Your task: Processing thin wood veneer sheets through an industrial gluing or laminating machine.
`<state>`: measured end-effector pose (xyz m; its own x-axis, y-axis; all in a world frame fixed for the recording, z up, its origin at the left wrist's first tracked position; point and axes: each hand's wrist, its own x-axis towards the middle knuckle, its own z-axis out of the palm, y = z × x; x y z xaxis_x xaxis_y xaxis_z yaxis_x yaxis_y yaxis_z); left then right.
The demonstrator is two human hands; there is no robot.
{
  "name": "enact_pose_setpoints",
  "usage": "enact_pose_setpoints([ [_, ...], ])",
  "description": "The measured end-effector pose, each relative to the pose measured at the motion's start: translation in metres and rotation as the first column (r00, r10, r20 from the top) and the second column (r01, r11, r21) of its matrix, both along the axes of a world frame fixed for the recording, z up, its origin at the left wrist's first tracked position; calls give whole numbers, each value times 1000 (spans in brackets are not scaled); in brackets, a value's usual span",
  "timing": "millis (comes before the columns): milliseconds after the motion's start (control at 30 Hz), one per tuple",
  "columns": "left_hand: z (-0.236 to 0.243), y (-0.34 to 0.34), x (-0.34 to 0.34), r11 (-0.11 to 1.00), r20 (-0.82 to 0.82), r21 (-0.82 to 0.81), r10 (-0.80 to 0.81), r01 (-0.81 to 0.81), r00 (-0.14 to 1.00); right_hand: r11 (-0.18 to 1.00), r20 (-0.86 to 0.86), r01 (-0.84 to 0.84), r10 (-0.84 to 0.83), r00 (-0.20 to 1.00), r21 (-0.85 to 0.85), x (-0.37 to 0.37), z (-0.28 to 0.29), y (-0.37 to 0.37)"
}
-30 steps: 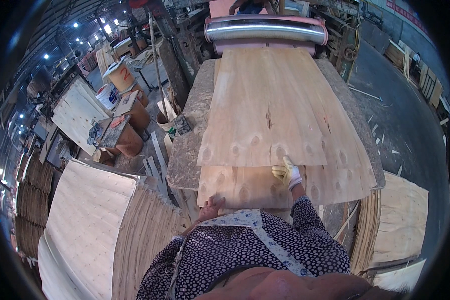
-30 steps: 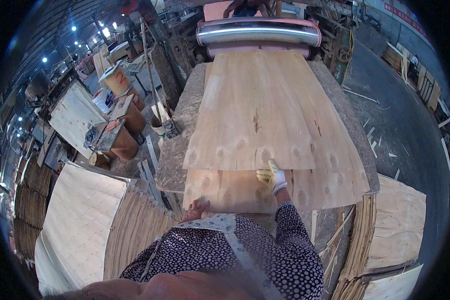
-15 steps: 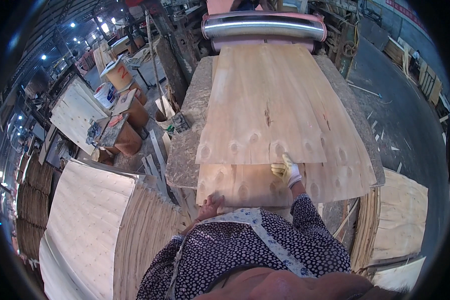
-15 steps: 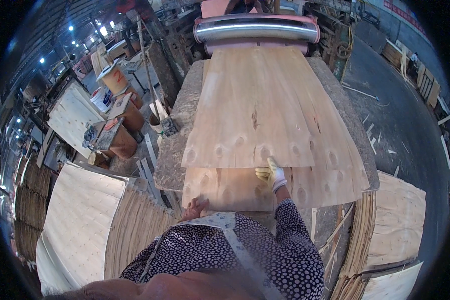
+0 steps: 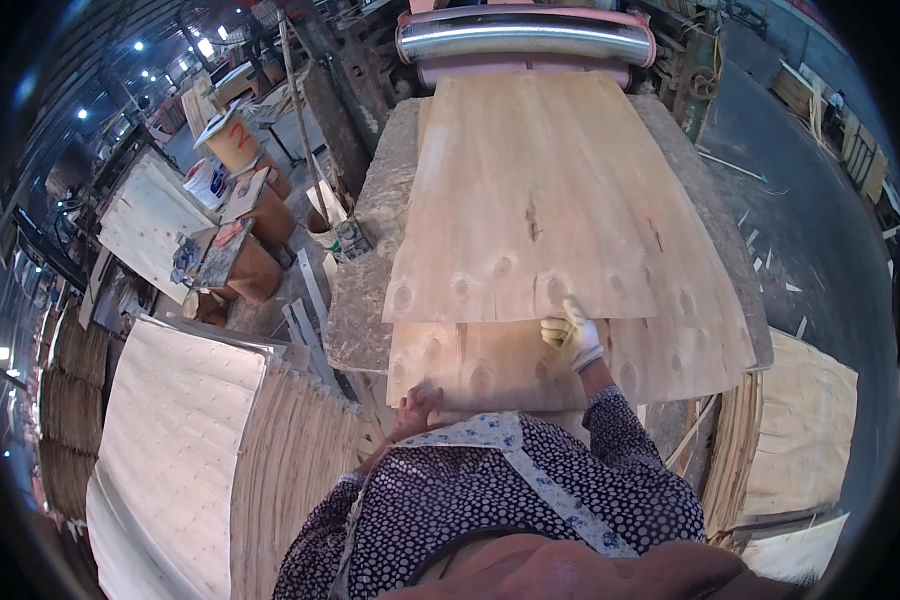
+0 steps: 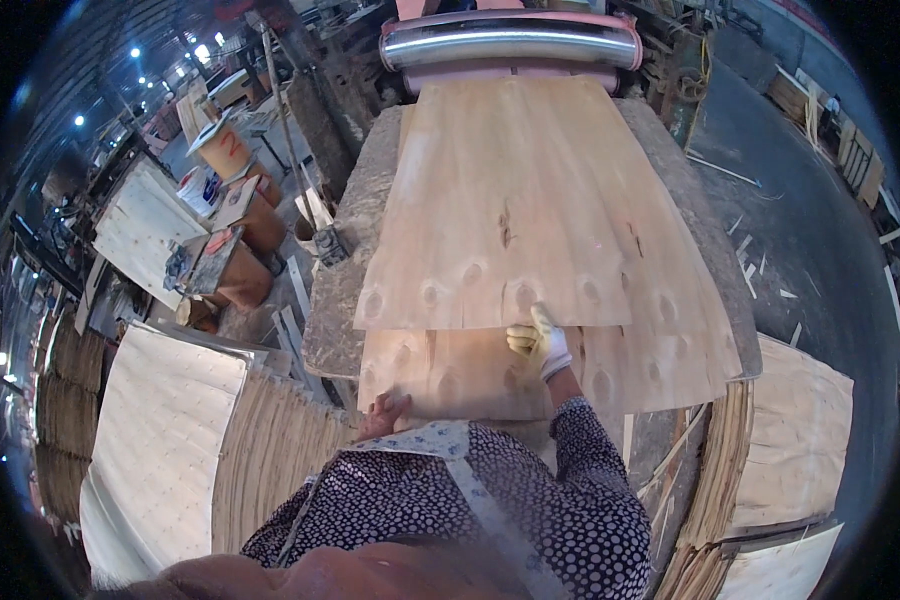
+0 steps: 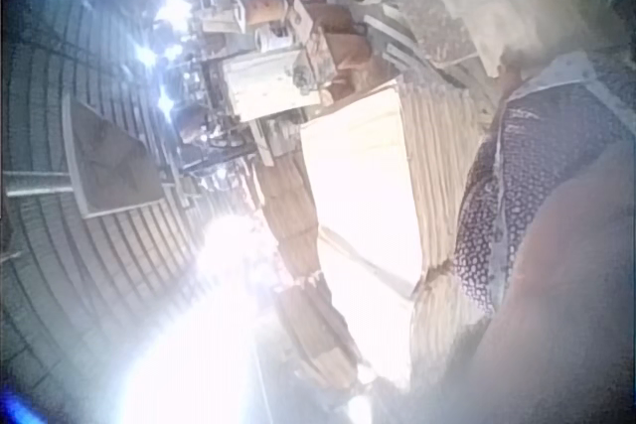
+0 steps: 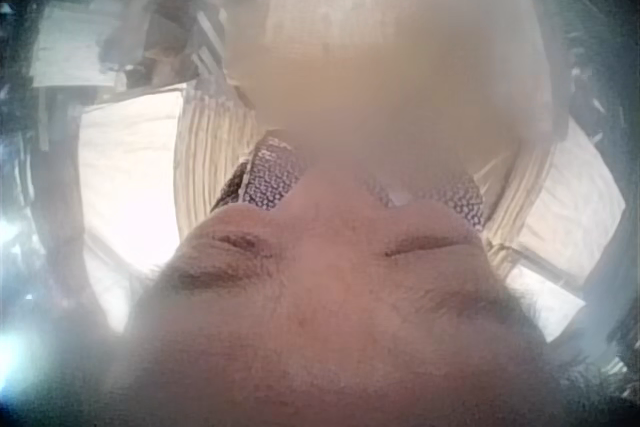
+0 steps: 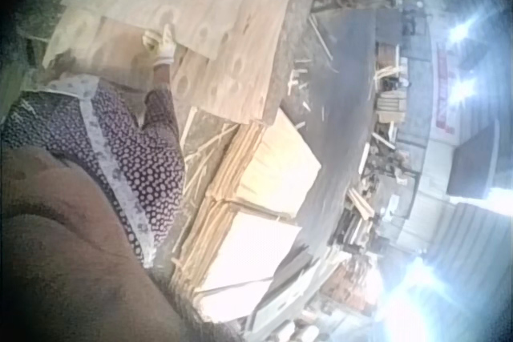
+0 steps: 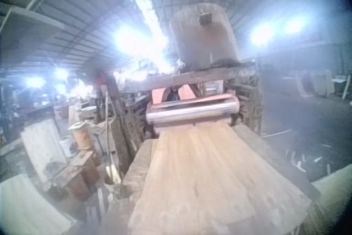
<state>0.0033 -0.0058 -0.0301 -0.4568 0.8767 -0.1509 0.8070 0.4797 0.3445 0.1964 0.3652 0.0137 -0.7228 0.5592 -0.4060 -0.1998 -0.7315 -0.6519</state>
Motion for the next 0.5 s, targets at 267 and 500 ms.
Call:
enact_pose_setpoints([
  [267, 10, 15, 4, 999, -2, 31, 25, -25, 1000, 999, 110, -17, 14, 994, 34, -30, -6, 69],
  [500, 6, 37, -2, 994, 59, 102, 31, -37, 998, 993, 131, 86, -74, 989, -85, -82, -21, 149],
])
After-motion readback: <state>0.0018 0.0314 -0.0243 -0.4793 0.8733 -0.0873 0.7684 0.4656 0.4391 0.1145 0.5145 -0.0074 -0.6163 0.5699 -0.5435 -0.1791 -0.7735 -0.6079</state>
